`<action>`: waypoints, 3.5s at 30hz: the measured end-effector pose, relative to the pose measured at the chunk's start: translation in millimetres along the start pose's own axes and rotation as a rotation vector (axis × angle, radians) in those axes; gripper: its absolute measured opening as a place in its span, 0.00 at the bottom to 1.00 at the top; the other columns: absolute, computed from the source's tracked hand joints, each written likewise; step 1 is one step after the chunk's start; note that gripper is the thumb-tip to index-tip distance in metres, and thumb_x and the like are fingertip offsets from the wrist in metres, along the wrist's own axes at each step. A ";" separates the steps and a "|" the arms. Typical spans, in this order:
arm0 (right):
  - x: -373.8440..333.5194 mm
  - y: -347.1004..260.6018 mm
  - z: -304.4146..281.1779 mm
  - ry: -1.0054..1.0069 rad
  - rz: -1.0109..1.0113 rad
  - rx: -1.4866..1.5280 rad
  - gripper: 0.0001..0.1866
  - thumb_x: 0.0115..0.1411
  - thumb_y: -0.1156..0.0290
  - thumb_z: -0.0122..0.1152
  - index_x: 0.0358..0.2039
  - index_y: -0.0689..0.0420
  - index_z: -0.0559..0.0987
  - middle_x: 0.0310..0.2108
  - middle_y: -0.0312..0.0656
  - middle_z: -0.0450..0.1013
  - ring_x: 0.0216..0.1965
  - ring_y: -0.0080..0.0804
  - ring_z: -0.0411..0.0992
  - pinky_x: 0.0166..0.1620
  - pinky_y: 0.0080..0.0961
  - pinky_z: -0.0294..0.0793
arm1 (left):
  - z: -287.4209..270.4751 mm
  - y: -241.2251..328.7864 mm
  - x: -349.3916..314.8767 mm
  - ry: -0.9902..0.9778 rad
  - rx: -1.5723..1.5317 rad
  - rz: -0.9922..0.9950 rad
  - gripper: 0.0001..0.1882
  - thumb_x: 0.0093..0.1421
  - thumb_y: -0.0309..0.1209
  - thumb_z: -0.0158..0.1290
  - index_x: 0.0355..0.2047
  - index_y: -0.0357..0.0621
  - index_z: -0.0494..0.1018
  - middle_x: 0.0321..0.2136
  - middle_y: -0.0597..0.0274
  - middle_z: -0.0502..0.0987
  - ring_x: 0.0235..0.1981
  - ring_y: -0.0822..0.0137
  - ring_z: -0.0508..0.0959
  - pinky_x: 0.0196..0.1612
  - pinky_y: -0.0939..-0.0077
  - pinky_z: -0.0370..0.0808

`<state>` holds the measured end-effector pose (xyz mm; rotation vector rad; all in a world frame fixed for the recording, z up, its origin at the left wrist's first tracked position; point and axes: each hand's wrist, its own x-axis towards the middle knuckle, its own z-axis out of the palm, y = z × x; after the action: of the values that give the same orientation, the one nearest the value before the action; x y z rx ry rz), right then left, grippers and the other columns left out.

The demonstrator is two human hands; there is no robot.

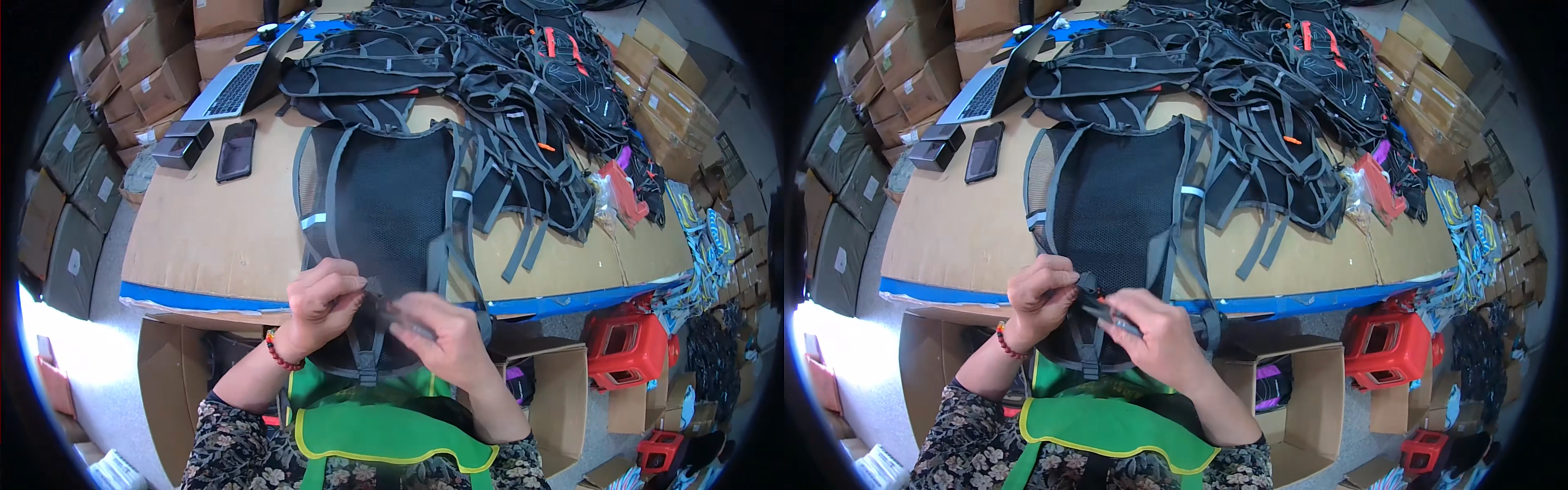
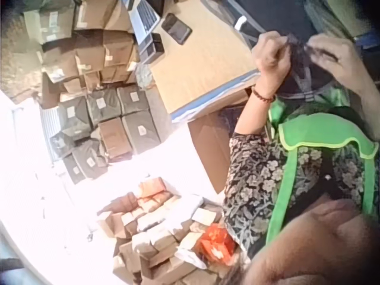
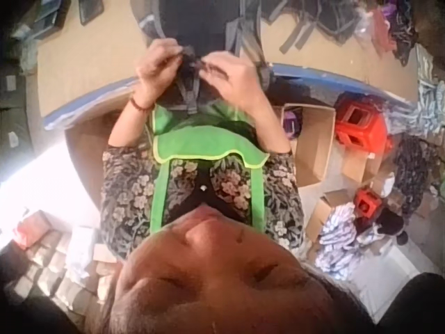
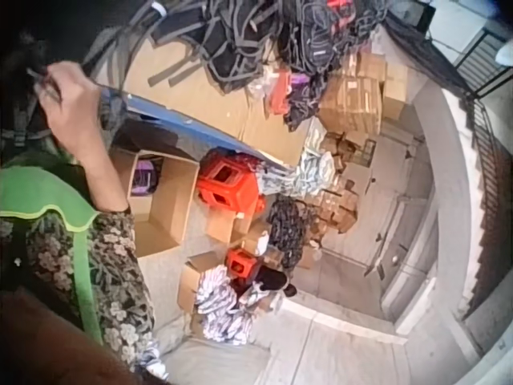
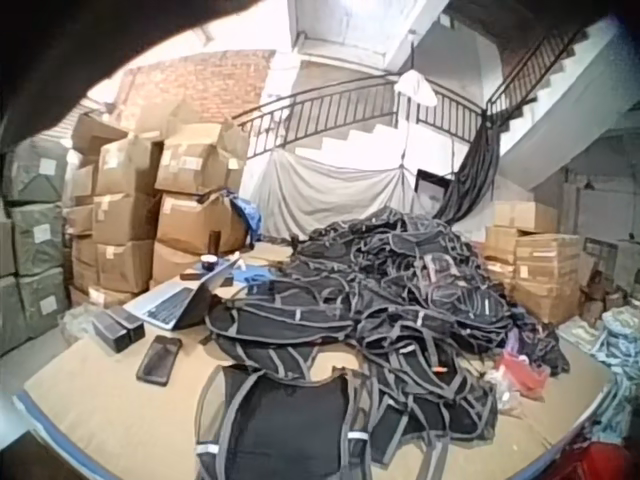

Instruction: The person trims loose threads from a backpack using snips, places the backpack into a cardboard box, and picks up another backpack to trim its threads.

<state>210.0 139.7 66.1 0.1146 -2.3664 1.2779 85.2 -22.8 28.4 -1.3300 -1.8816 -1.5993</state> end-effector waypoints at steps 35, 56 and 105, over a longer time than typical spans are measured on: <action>17.8 26.6 4.9 -0.001 -0.328 -0.411 0.16 0.55 0.58 0.63 0.19 0.54 0.72 0.13 0.36 0.66 0.14 0.34 0.67 0.19 0.28 0.61 | 4.6 -7.2 -5.9 0.063 -0.111 -0.035 0.09 0.40 0.16 0.60 0.23 0.38 0.73 0.23 0.56 0.77 0.22 0.64 0.77 0.25 0.78 0.72; 2.1 88.7 20.4 0.095 0.315 0.120 0.12 0.55 0.67 0.65 0.28 0.64 0.76 0.18 0.32 0.68 0.22 0.14 0.61 0.25 0.17 0.62 | -67.8 44.5 -109.3 -0.373 -0.189 -0.874 0.07 0.53 0.27 0.59 0.26 0.34 0.76 0.18 0.67 0.74 0.19 0.80 0.70 0.21 0.82 0.66; -56.8 23.7 19.7 -0.145 -0.286 -0.634 0.14 0.48 0.61 0.67 0.25 0.58 0.74 0.15 0.34 0.60 0.16 0.28 0.63 0.22 0.26 0.59 | -39.4 66.4 -84.8 -0.402 -0.395 -0.442 0.09 0.55 0.24 0.47 0.19 0.35 0.71 0.16 0.58 0.71 0.15 0.66 0.71 0.20 0.74 0.65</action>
<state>247.6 129.4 14.5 0.3375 -2.6388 0.3682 169.7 -99.3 16.2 -1.5657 -2.3057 -2.1401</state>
